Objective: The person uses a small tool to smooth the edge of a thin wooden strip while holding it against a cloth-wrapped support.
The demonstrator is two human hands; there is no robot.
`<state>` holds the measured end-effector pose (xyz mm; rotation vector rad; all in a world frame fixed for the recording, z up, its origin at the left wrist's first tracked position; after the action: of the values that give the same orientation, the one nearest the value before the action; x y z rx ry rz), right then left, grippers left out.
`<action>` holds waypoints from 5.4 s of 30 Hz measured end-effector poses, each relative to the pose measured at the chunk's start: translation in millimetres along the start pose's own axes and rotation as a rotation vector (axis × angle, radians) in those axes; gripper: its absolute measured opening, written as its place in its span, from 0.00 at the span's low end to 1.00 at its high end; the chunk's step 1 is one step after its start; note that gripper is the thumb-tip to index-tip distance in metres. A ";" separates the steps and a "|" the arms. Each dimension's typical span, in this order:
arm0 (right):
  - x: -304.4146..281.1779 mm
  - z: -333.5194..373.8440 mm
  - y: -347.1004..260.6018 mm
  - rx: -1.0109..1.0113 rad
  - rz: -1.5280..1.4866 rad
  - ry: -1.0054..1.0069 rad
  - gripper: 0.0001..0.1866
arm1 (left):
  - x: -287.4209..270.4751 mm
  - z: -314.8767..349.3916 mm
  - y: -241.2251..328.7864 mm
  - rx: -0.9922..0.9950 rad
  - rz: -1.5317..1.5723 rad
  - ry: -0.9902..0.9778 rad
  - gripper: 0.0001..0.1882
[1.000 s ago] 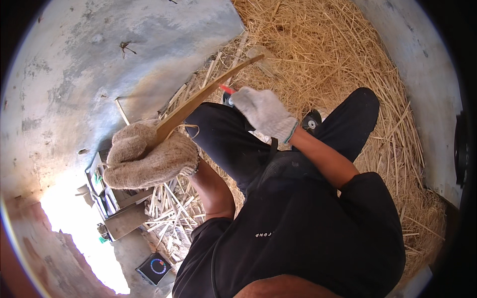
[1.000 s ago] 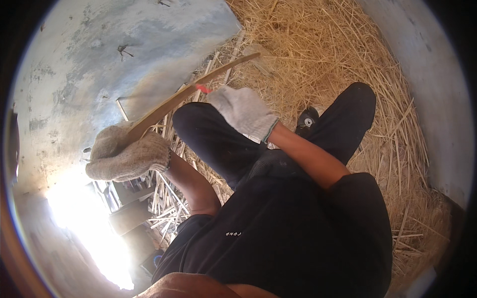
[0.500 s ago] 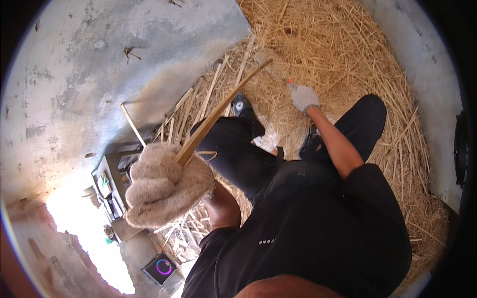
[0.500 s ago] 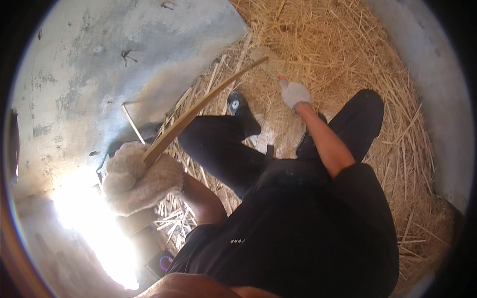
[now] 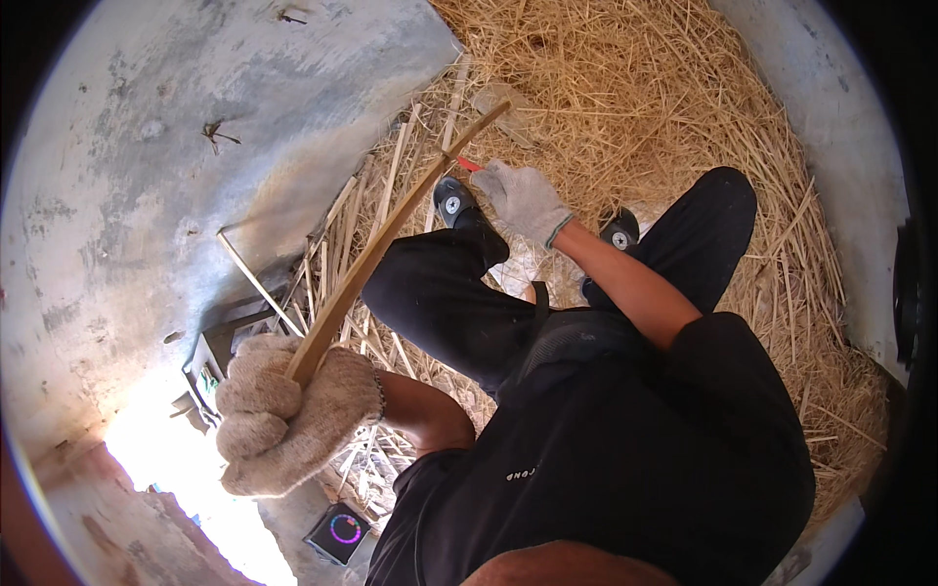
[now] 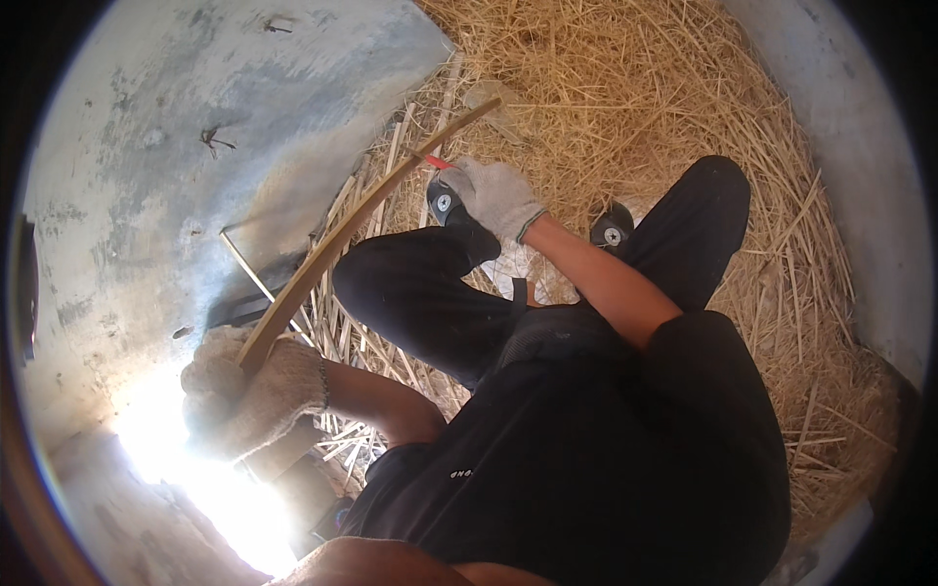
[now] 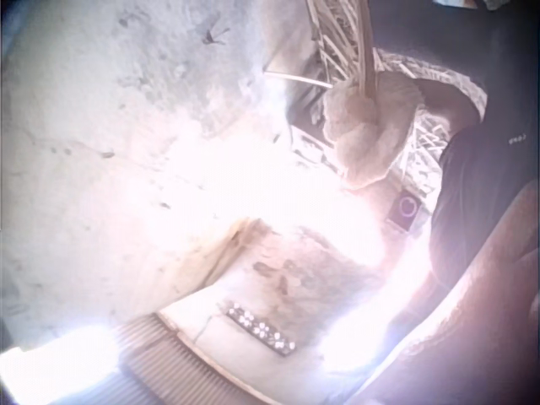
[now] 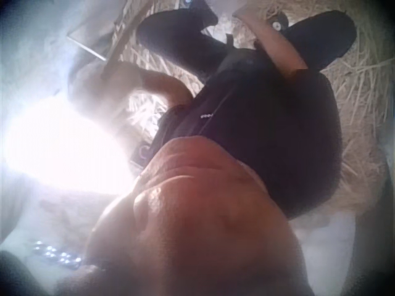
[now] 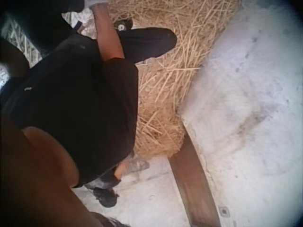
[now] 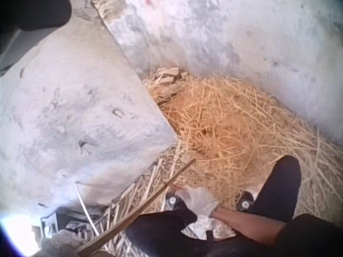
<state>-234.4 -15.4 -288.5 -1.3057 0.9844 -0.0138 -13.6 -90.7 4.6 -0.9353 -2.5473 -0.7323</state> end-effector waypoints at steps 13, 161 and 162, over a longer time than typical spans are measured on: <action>44.0 -33.8 176.2 0.653 0.332 -0.258 0.40 | -62.6 0.5 1.7 -0.326 0.291 -0.512 0.26; -15.0 -14.0 162.8 0.567 0.082 -0.269 0.41 | -14.7 -17.6 18.4 -0.072 -0.073 0.179 0.29; -32.4 -10.9 140.4 0.487 0.059 -0.212 0.41 | -8.5 -17.4 19.3 -0.063 -0.086 0.156 0.29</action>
<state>-331.6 38.0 -381.2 -0.8125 0.7750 -0.0647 7.8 -92.3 21.6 -0.7594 -2.4525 -0.8798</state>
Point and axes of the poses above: each hand's wrist, its own z-axis away from the middle knuckle, its own x-axis out of the palm, y = z × x, the point moved 6 cm from there along -z, towards the middle knuckle, and after that the axes turned 6 degrees about z, right-handed, at the moved point
